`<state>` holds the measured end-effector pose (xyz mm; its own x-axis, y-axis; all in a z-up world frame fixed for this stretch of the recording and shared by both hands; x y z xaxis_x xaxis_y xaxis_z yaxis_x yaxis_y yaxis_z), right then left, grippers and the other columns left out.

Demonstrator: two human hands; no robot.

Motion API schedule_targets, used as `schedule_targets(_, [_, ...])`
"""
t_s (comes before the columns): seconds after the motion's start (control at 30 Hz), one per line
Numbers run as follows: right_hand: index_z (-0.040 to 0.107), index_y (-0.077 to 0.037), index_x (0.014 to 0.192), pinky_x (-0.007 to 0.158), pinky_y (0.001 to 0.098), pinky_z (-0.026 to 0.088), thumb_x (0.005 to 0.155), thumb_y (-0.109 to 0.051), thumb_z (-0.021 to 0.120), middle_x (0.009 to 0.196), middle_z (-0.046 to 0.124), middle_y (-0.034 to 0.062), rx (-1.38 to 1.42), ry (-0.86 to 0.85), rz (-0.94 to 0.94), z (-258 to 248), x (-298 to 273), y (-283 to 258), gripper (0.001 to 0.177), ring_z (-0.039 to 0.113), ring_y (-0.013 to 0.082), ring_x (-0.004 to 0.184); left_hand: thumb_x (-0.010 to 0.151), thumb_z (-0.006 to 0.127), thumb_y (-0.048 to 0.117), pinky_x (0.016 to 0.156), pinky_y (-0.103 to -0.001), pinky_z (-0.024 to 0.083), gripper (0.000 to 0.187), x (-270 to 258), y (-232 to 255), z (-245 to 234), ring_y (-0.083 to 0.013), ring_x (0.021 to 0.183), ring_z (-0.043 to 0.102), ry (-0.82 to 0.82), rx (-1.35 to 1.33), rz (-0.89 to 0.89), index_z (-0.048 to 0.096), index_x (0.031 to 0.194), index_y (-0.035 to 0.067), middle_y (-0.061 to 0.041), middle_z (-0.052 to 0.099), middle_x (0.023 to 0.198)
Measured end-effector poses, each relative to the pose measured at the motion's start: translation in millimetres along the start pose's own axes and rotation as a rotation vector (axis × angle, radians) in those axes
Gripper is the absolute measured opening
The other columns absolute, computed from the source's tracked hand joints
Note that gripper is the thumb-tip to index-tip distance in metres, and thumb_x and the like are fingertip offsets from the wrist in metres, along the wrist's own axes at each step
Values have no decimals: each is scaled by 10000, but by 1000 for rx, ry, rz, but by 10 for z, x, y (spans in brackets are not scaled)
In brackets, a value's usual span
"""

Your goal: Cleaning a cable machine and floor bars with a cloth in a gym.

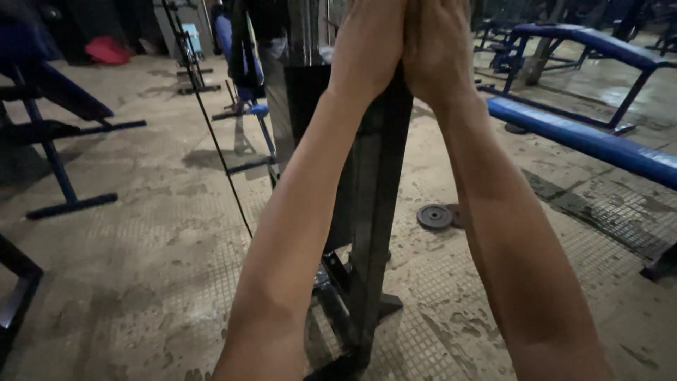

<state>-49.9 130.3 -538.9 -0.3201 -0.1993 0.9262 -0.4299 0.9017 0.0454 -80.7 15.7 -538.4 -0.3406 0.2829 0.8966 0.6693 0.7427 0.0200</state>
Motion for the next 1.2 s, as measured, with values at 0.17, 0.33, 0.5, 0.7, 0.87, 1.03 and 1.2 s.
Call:
schedule_targets(0.17, [250,-84,1722,1379,416,224,1198,-53,620,1716,321,168,229,313,-306,177,-542,-57,642,287,333,1624,1137,475,83,1388,-491,291,554,-465,94,66,-390,1630,261,283,61,189,289,1658,45,-187,268,1706])
schedule_targets(0.33, [160,-77,1693,1393,476,223,1135,-120,618,1736,230,191,135,221,-228,179,-761,-182,723,164,391,1659,1193,425,154,1398,-469,237,599,-702,28,171,-361,1670,154,268,35,220,127,1701,42,-178,89,1772])
schedule_targets(0.5, [199,-127,1719,1382,513,222,1201,-211,545,1769,231,117,-188,266,-206,200,-313,-59,629,171,316,1661,1212,437,231,1386,-459,234,621,-259,27,54,-338,1660,161,240,52,156,97,1698,47,-172,97,1768])
schedule_targets(0.7, [201,-137,1725,1416,485,221,1197,-224,372,1798,198,80,147,292,-118,203,-586,11,561,150,296,1691,1174,456,167,1400,-462,207,659,-514,149,172,-325,1673,81,256,243,137,86,1707,55,-177,29,1772])
schedule_targets(0.87, [186,-148,1731,1385,429,249,1250,-247,340,1804,217,63,143,264,-167,287,-660,-6,515,159,263,1700,1166,464,163,1361,-508,187,666,-469,12,326,-388,1637,71,238,155,194,79,1681,-11,-226,29,1748])
schedule_targets(1.03, [281,-143,1697,1353,367,352,1231,-288,346,1768,287,81,77,306,-125,36,-19,40,492,241,258,1679,1210,468,195,1374,-460,241,633,113,-109,158,-381,1635,154,293,61,169,111,1717,67,-177,89,1753])
schedule_targets(1.2, [258,-159,1737,1410,393,269,1267,-274,301,1754,273,27,156,368,-253,213,-349,11,487,230,207,1663,1211,470,191,1391,-454,251,619,-297,31,126,-371,1654,165,305,75,159,136,1727,113,-147,107,1763])
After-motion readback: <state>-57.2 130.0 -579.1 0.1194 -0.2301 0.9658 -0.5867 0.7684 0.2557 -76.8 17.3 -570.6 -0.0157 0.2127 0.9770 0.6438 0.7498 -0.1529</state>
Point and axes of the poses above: each hand's wrist, its own x-axis towards the middle knuckle, its own z-axis out of the palm, y = z × x, the point moved 5 cm from there along x, towards the middle knuckle
